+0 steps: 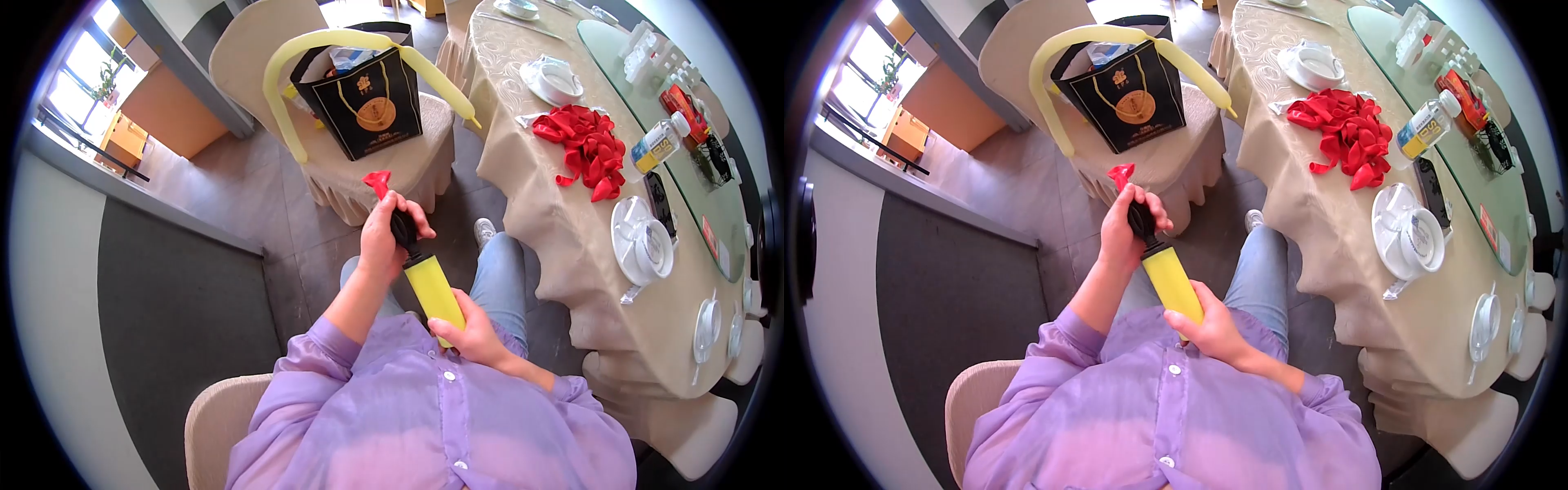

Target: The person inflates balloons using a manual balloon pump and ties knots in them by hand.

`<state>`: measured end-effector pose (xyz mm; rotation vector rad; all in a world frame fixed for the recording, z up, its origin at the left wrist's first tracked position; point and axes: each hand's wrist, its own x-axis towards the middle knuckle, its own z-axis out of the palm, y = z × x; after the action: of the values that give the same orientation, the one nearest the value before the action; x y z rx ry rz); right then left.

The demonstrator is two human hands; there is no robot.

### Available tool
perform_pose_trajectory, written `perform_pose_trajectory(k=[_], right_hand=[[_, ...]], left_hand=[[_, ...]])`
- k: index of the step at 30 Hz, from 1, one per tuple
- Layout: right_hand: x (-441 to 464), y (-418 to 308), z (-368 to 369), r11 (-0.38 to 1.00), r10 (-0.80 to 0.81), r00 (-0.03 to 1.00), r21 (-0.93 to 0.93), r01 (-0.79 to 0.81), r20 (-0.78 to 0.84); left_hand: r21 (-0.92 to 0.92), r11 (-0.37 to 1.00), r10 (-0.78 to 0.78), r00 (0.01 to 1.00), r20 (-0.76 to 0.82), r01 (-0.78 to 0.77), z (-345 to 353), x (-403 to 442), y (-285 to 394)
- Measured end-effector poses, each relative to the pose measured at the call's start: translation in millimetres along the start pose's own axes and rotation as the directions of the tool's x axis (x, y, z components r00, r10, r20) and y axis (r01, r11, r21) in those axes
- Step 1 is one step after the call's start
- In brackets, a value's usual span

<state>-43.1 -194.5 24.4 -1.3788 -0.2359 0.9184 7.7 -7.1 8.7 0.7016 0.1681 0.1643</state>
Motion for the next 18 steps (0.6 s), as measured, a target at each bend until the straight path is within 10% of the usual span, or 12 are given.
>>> perform_pose_trajectory(k=[6, 10, 14, 18], right_hand=[[-2, -2, -12, 0.984, 0.168, 0.976, 0.039, -0.175, 0.14], [-21, 14, -11, 0.998, -0.067, 0.996, 0.008, 0.066, 0.052], [0, -5, -15, 0.96, 0.202, 0.978, 0.191, -0.207, 0.042], [-14, -8, -17, 0.975, 0.186, 0.978, 0.106, -0.195, 0.094]], left_hand=[[-0.05, 0.999, 0.012, 0.994, -0.113, -0.018, -21, 19, 19], [-0.156, 0.987, -0.065, 0.985, -0.158, 0.04, -21, 20, -8], [-0.242, 0.958, -0.203, 0.964, -0.175, 0.157, -20, 14, -37], [-0.042, 0.997, -0.073, 0.981, -0.179, 0.067, -22, 27, -10]])
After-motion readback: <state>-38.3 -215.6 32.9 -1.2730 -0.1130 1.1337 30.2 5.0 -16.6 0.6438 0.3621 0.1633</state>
